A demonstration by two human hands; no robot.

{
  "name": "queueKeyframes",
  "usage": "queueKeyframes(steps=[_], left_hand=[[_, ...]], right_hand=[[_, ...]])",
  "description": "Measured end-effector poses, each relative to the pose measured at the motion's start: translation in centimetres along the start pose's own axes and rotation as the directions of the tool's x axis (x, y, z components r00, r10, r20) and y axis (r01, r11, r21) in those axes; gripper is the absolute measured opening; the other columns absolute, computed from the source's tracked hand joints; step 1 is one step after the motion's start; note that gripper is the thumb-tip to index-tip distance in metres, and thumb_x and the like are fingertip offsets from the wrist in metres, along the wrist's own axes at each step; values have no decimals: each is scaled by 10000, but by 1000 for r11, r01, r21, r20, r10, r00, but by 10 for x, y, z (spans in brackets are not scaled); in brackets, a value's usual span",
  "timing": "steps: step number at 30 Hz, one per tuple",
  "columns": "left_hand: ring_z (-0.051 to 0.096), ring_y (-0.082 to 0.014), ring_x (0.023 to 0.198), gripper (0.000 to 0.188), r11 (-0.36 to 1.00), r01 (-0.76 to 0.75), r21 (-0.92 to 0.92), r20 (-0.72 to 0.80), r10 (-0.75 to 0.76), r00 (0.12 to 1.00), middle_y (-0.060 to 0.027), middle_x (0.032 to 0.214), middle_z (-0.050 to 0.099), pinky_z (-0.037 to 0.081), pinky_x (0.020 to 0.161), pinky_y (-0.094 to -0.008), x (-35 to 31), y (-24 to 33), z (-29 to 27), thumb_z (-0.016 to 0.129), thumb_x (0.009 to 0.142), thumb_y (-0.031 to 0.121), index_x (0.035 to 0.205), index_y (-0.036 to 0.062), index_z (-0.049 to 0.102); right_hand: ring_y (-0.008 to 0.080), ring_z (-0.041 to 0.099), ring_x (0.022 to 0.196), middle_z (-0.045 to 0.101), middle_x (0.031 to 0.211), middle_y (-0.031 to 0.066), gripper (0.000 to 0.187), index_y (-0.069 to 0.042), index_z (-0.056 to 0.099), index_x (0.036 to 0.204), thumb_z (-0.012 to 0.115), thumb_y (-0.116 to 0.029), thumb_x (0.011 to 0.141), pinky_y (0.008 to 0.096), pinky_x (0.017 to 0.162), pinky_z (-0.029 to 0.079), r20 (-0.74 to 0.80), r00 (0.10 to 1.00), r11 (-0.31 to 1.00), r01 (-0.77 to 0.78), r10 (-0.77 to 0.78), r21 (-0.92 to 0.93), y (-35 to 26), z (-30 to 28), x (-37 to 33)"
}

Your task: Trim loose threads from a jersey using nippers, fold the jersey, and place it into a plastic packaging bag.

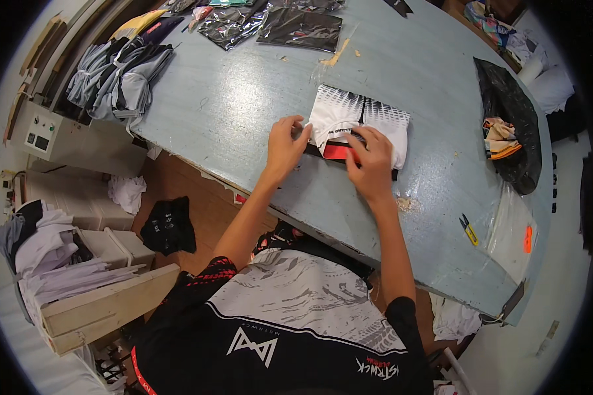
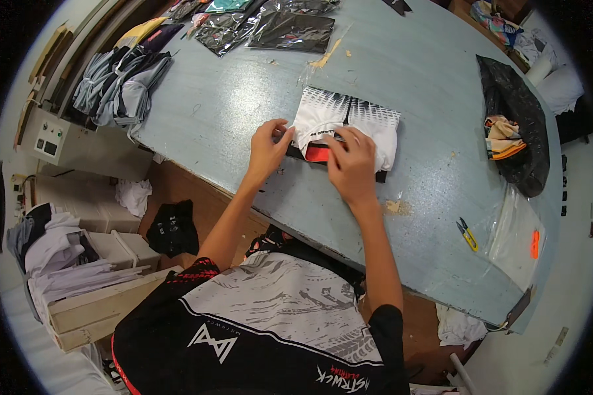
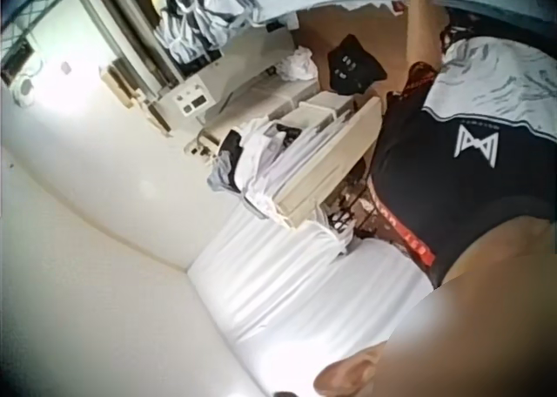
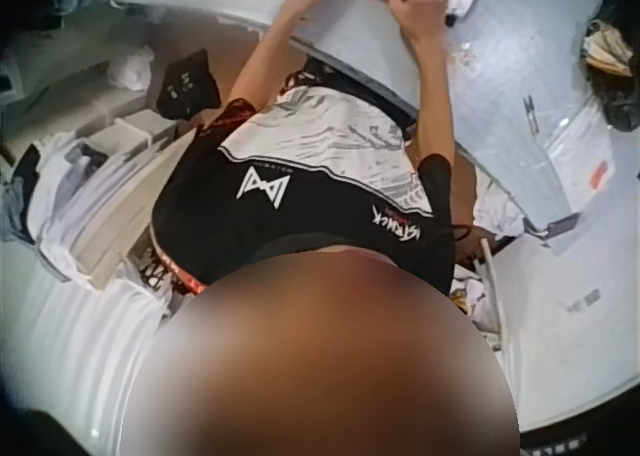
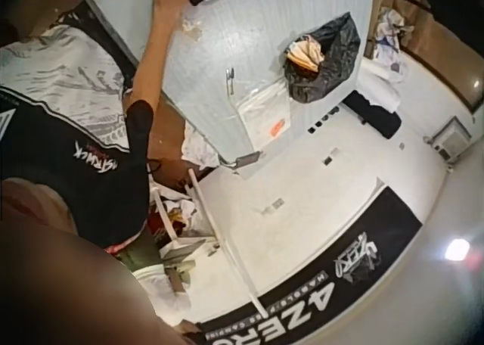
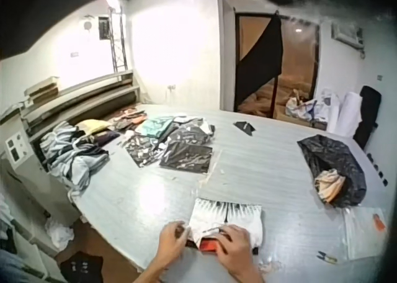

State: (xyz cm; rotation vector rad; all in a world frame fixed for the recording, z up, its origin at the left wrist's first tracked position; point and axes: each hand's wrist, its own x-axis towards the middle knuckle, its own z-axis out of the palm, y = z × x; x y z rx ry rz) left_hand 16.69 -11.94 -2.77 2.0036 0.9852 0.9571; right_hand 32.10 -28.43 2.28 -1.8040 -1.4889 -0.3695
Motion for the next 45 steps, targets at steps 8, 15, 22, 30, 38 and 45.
queueKeyframes(steps=[8,15,22,30,38,45], left_hand=[[678,-303,818,246,973,-37,229,50,26,998,-143,880,711,528,772,-423,7,6,10,764,903,253,870,11,737],[650,-364,974,204,970,-121,213,-149,155,977,-167,1039,700,498,904,-473,6,16,11,751,899,189,1002,19,704],[505,-367,1391,372,724,-687,65,326,635,700,-143,1483,570,404,1126,-492,30,53,28,672,960,116,1326,68,636],[234,-318,1580,602,766,-638,71,573,493,655,-124,1688,315,134,1273,-560,30,23,29,548,1033,348,1581,131,427],[414,-297,1501,493,922,-365,-127,487,378,787,-147,1532,544,210,1256,-563,25,15,33,611,981,154,1466,82,563],[381,-322,1514,449,848,-507,154,416,410,811,-140,1578,485,197,1247,-570,2,28,44,525,1074,271,1488,99,540]], right_hand=[[284,565,1293,676,1288,83,303,-109,763,1163,687,-92,870,466,1094,406,189,981,998,24,-35,58,14,37,-7],[313,469,1429,592,1454,129,448,-91,629,1396,658,-168,955,526,1231,260,309,951,995,35,-3,-98,-21,11,-32],[319,424,1477,519,1550,124,467,-72,566,1462,601,-187,1011,525,1235,255,123,985,988,-105,119,-114,28,-14,-11],[302,367,1514,447,1615,113,513,-63,495,1521,532,-269,1053,515,1238,245,256,957,965,-73,139,-252,45,0,-38],[311,490,1432,566,1499,156,486,-55,521,1494,576,-161,1024,484,1220,298,132,958,965,-260,254,29,60,5,-39],[295,565,1372,668,1378,143,313,-41,691,1290,623,-168,1012,471,1194,344,50,952,950,-304,301,77,64,17,-40]])
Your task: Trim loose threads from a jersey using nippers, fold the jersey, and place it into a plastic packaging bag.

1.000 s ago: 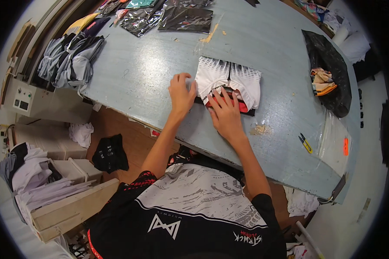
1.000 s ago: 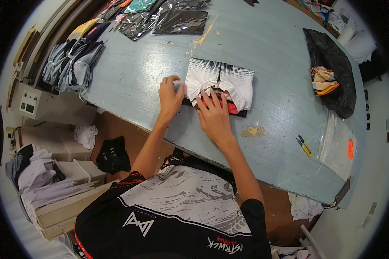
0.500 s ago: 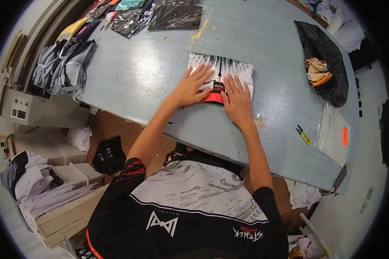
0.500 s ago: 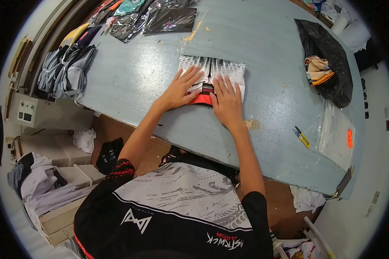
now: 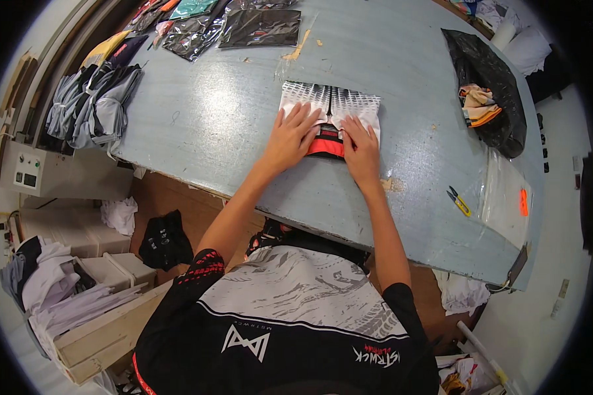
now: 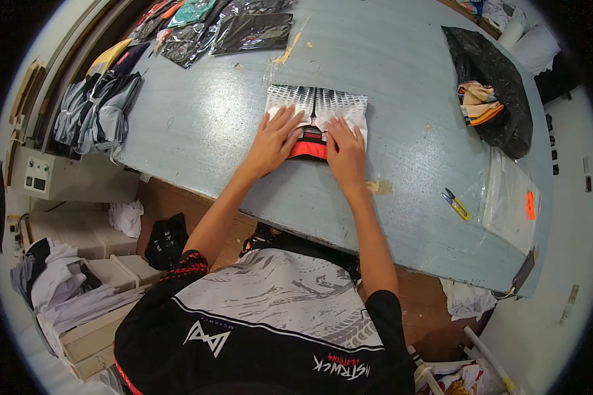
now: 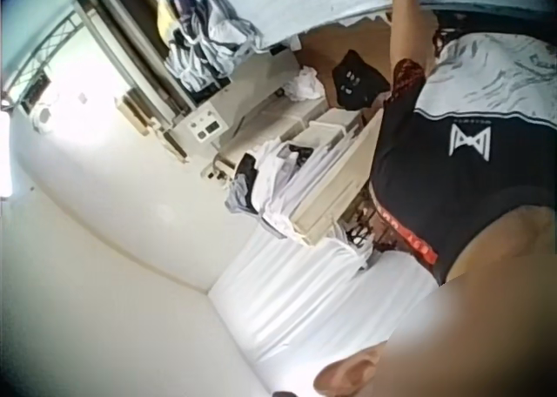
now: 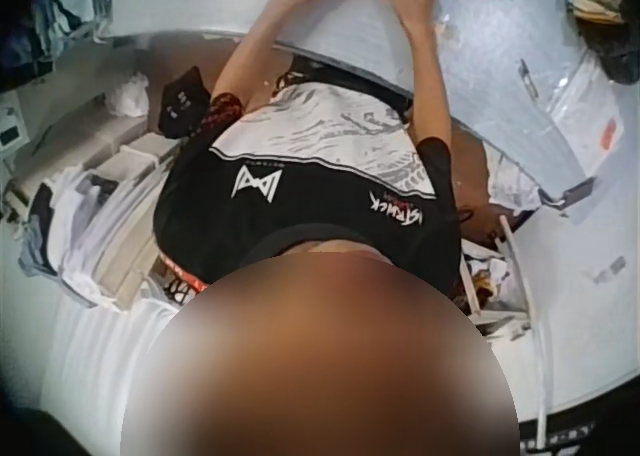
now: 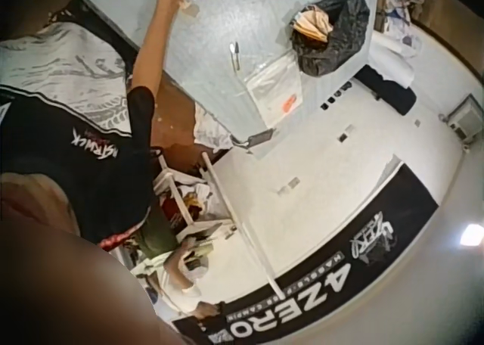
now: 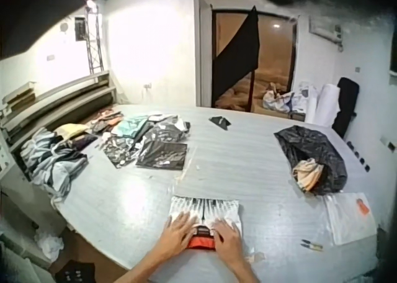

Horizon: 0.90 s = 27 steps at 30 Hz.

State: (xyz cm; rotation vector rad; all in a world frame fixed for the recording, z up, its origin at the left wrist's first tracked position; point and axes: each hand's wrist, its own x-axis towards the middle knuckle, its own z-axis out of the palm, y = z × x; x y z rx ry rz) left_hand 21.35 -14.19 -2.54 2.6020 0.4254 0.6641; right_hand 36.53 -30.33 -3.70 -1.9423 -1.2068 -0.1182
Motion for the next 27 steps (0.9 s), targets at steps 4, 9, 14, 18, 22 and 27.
queueKeyframes(steps=[4,9,14,18,22,27], left_hand=[[304,-292,1551,513,954,-180,238,70,169,983,-105,1651,385,180,1246,-598,-6,5,-8,517,1066,346,1519,106,508],[245,-292,1576,592,933,-253,257,204,204,958,-111,1686,315,132,1267,-574,-4,6,-17,478,1080,344,1586,53,375],[241,-308,1576,620,949,-244,200,197,205,959,-149,1681,310,135,1265,-572,-5,3,-21,508,1069,328,1593,37,347],[261,-358,1562,606,991,-70,116,12,69,998,-200,1658,332,193,1245,-588,-24,-3,-9,570,1031,312,1540,18,426],[277,-410,1547,611,999,0,44,-40,1,999,-218,1645,350,232,1224,-613,-28,-9,-8,618,971,260,1500,-6,471],[323,-432,1522,596,998,55,10,-177,-52,983,-236,1611,403,271,1206,-603,-27,-8,-5,673,919,232,1446,-10,533]], right_hand=[[279,594,1347,702,1327,132,247,-28,771,1130,678,-209,990,467,1184,361,-54,998,1000,-26,25,-8,-2,1,-1],[289,598,1341,711,1307,136,257,-29,780,1111,686,-234,987,478,1188,354,-72,996,998,-51,49,-32,-5,1,0],[297,512,1422,625,1445,143,385,-40,707,1290,618,-305,1026,493,1218,300,37,999,983,17,-11,-185,-19,-8,-6],[310,415,1485,506,1569,127,494,-62,586,1447,570,-342,1041,512,1239,248,99,993,930,101,-71,-352,-24,-11,-16],[313,422,1480,515,1560,129,500,-67,586,1447,598,-335,1025,511,1243,241,93,994,945,84,-58,-315,-25,-10,-15],[303,455,1460,551,1525,142,478,-68,615,1410,652,-302,995,501,1241,244,61,997,974,58,-46,-219,-22,-16,-17]])
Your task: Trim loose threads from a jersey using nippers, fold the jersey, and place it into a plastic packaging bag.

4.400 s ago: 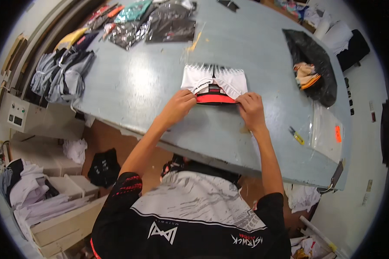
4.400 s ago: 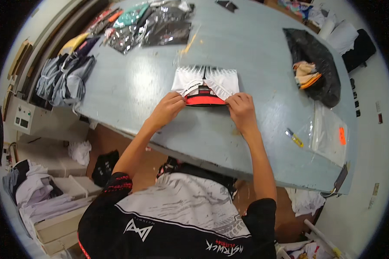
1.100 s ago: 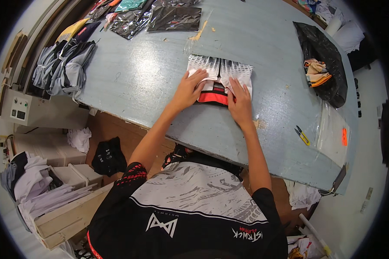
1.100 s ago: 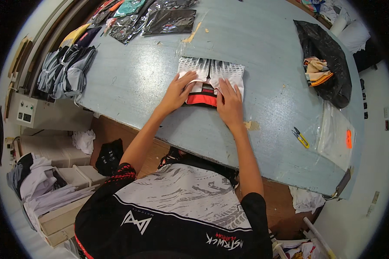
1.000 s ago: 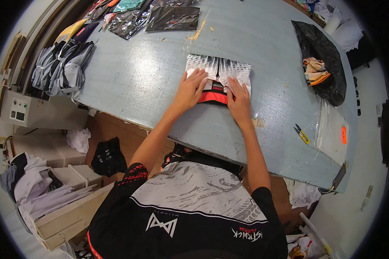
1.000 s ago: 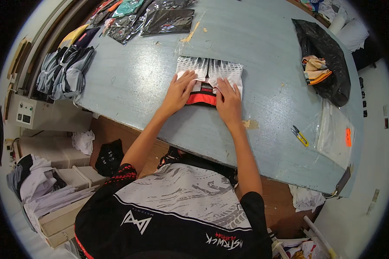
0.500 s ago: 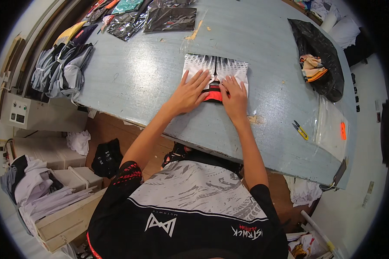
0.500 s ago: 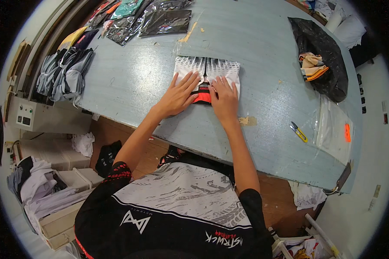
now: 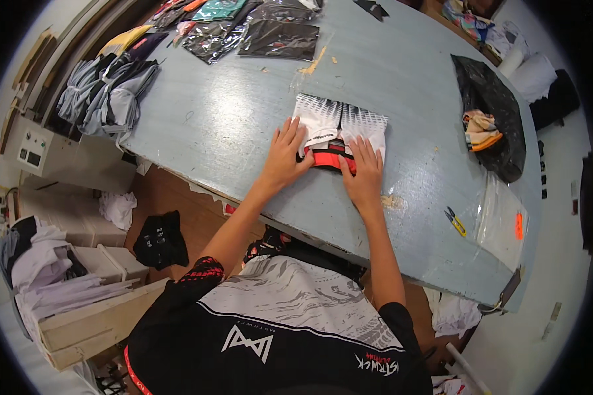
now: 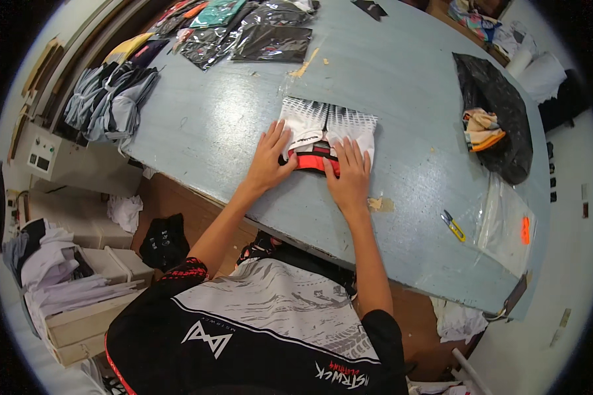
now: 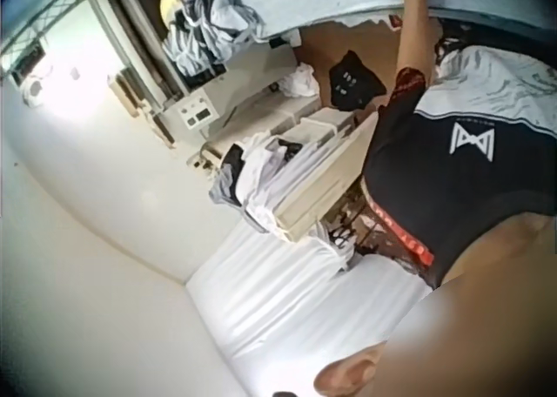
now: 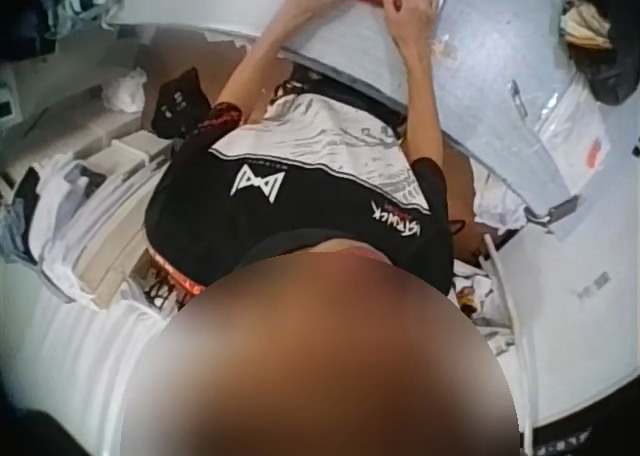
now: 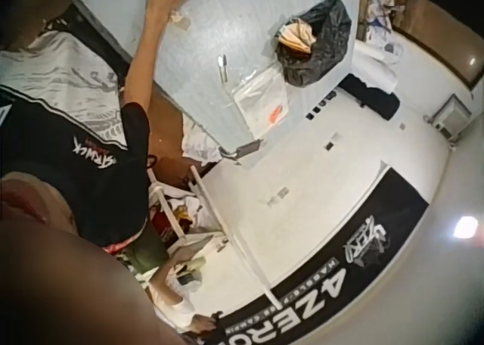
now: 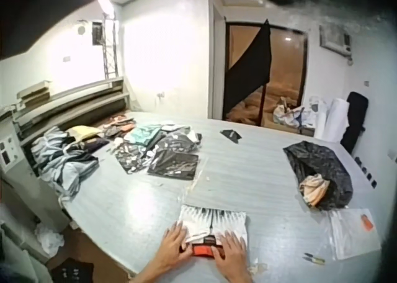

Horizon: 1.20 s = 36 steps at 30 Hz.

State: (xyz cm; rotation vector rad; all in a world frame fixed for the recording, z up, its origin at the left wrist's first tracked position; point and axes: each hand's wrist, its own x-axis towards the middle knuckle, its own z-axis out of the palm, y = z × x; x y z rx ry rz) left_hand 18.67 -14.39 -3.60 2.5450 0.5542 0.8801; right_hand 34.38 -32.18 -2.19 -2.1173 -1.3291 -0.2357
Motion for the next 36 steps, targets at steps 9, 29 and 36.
queueKeyframes(steps=[9,29,36], left_hand=[[441,-437,1436,323,999,33,-31,-240,-39,970,-217,1475,545,373,1142,-567,-12,9,-15,784,824,143,1073,0,635],[460,-341,1448,362,982,-180,53,32,178,983,-134,1468,581,324,1203,-556,-18,21,-41,714,911,145,1259,51,685],[499,-372,1406,377,974,-146,-171,-89,132,987,-159,1479,578,346,1186,-525,19,28,-14,761,910,155,1268,63,685]], right_hand=[[304,438,1464,538,1532,145,471,-65,631,1391,646,-320,995,485,1246,241,40,999,1000,-23,23,2,-10,-1,2],[313,450,1455,559,1507,153,450,-46,651,1356,684,-286,976,510,1238,251,22,1000,1000,11,-11,21,-16,1,3],[347,525,1384,635,1410,137,395,-60,686,1293,713,-268,958,525,1202,305,-197,979,996,-42,57,81,2,-20,-5]])
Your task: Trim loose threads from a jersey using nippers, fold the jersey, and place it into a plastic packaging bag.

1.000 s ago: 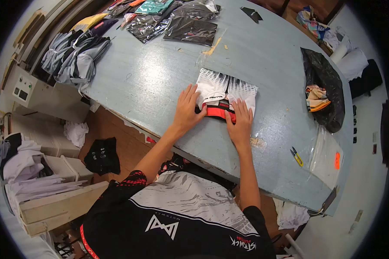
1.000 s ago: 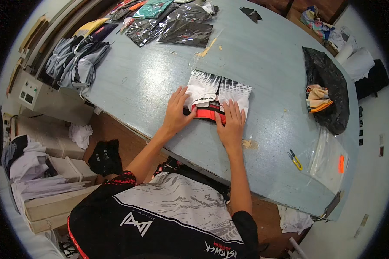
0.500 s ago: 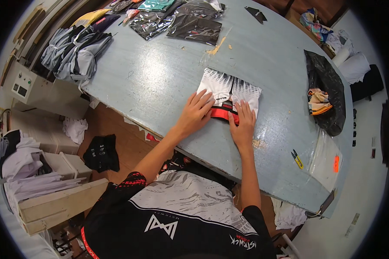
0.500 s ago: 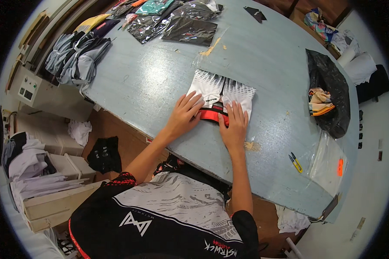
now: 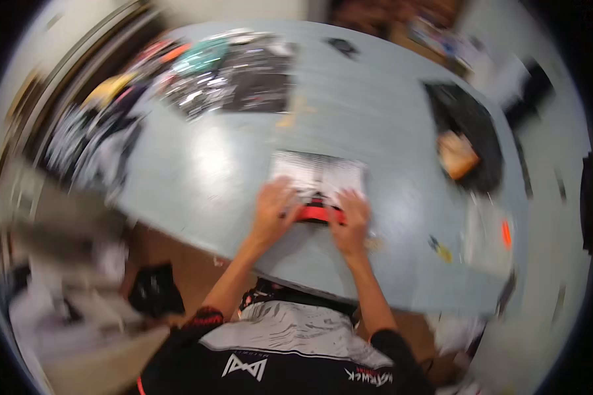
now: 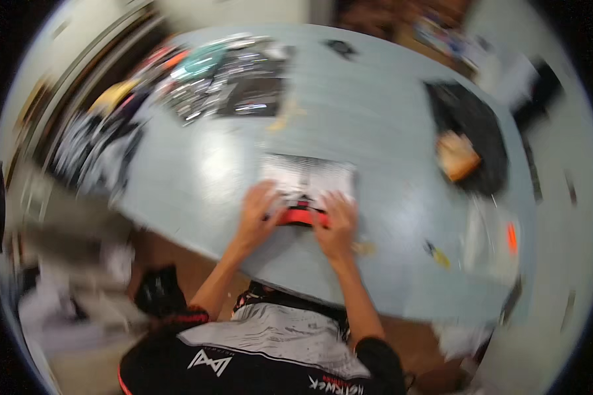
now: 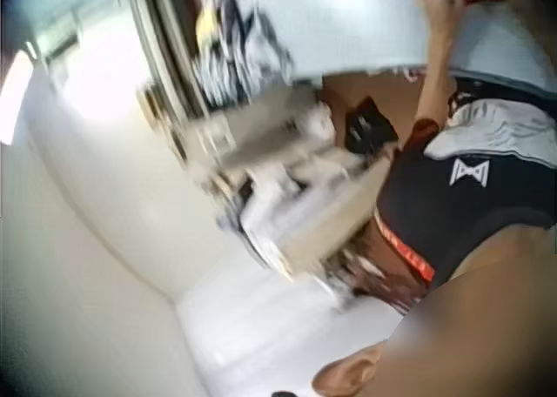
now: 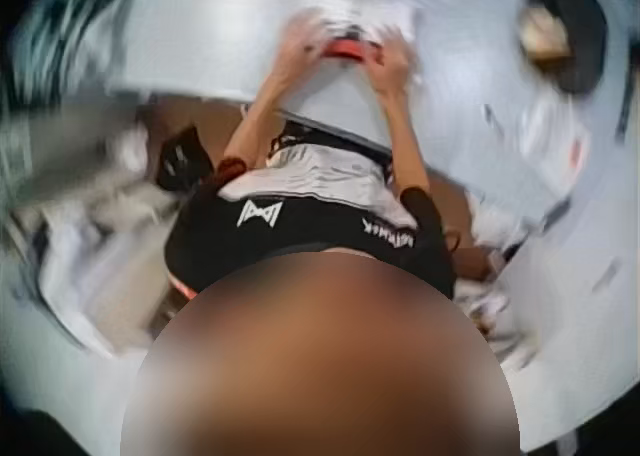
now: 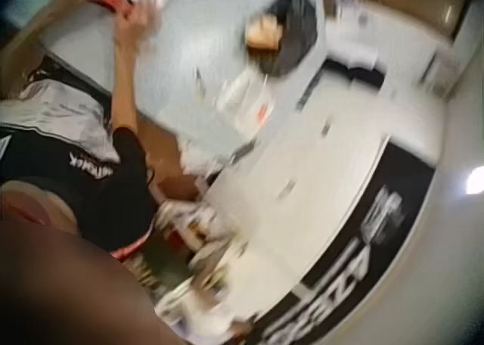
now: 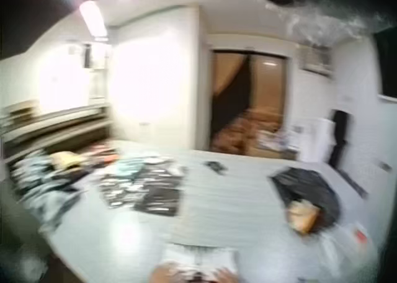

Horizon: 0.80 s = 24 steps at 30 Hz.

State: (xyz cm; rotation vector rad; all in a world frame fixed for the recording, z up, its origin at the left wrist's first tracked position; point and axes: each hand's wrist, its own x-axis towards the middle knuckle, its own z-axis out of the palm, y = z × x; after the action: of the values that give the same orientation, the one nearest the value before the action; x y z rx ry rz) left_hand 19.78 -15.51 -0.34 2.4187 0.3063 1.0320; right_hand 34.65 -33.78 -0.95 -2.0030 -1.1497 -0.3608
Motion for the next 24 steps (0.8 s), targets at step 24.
queueKeyframes(steps=[24], left_hand=[[602,-391,1229,410,725,108,-680,285,126,950,-219,1362,591,488,1042,-435,64,154,200,690,973,114,1351,-4,583]], right_hand=[[472,461,1372,482,1483,323,533,79,576,1348,648,-271,953,558,1153,354,-301,841,605,-535,451,-590,269,-140,-3]])
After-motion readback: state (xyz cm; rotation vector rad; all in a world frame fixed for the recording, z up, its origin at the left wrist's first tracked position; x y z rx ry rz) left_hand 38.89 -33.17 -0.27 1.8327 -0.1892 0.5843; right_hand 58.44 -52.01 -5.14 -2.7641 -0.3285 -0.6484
